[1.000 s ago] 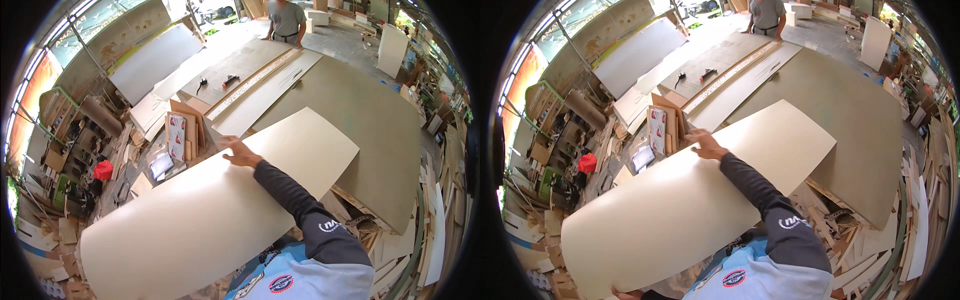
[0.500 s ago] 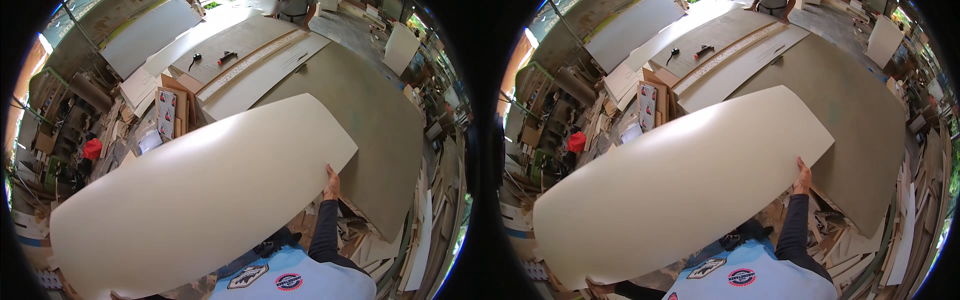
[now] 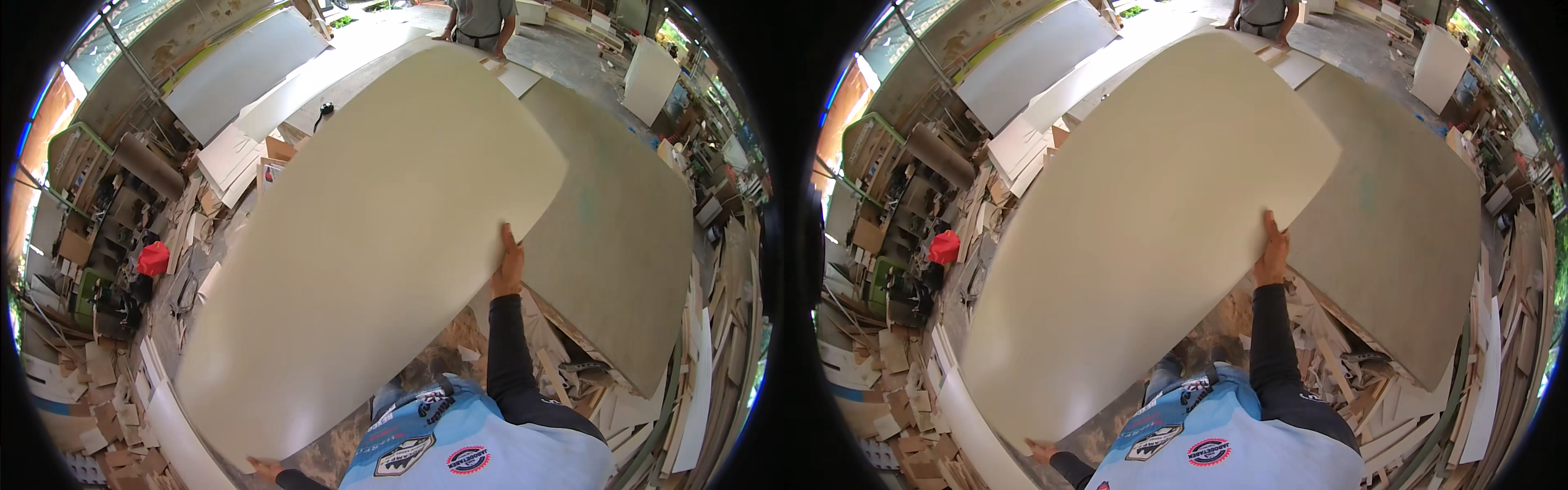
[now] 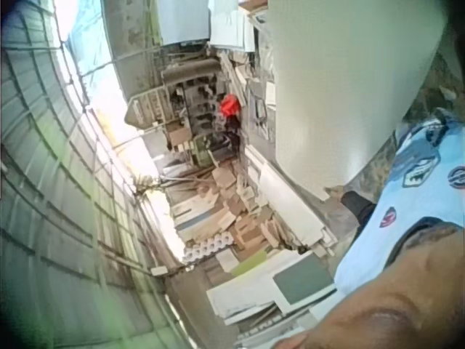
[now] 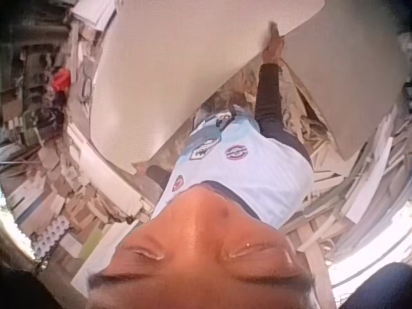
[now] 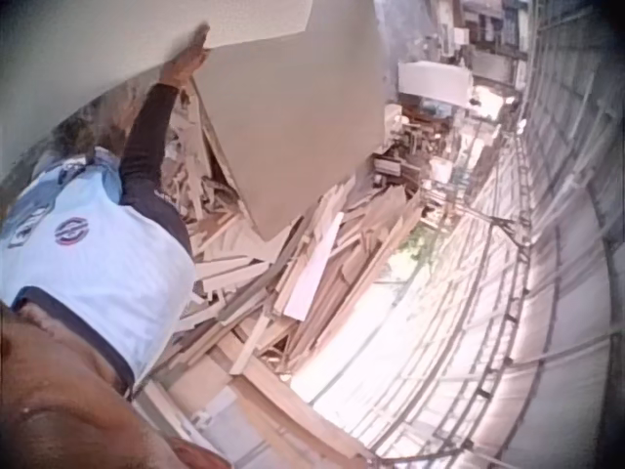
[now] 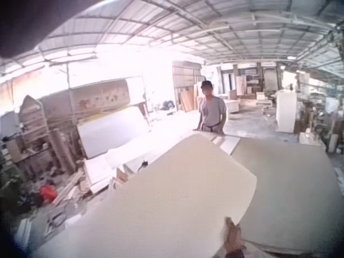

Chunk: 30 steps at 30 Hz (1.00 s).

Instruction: The person hammers nails into a wooden board on a workbench, uses a measuring tape to check distances, and moves several large white panels around the workshop area.

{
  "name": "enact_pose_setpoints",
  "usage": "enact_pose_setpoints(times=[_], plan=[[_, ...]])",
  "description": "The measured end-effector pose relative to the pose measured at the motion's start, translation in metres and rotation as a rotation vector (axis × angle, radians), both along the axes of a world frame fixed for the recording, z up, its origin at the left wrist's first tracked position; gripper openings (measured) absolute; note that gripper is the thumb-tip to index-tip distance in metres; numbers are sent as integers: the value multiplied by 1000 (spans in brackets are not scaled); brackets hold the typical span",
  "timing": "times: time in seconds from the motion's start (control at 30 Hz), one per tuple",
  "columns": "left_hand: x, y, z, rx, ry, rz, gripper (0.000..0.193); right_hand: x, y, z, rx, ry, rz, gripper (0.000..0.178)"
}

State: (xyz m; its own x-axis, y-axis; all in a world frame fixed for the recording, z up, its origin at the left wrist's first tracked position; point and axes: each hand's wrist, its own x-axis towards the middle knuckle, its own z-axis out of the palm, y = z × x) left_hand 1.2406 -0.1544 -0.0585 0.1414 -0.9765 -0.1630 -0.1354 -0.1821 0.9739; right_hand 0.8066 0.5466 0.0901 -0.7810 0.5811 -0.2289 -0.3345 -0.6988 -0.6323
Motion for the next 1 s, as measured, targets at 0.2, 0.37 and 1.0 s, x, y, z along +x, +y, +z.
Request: enact_pose_setpoints(times=[0.2,0.37,1.0], plan=[[-31,21,-100,-119,-787,-425,48,-48,-10,-97,-44,-13,116,63],[-69,31,-139,92,-1126,-632,45,-88,1,-165,289,-212,-20,65],[-148,40,-194,953,-1012,-1195,36,-23,-92,-195,974,-674,-294,68]])
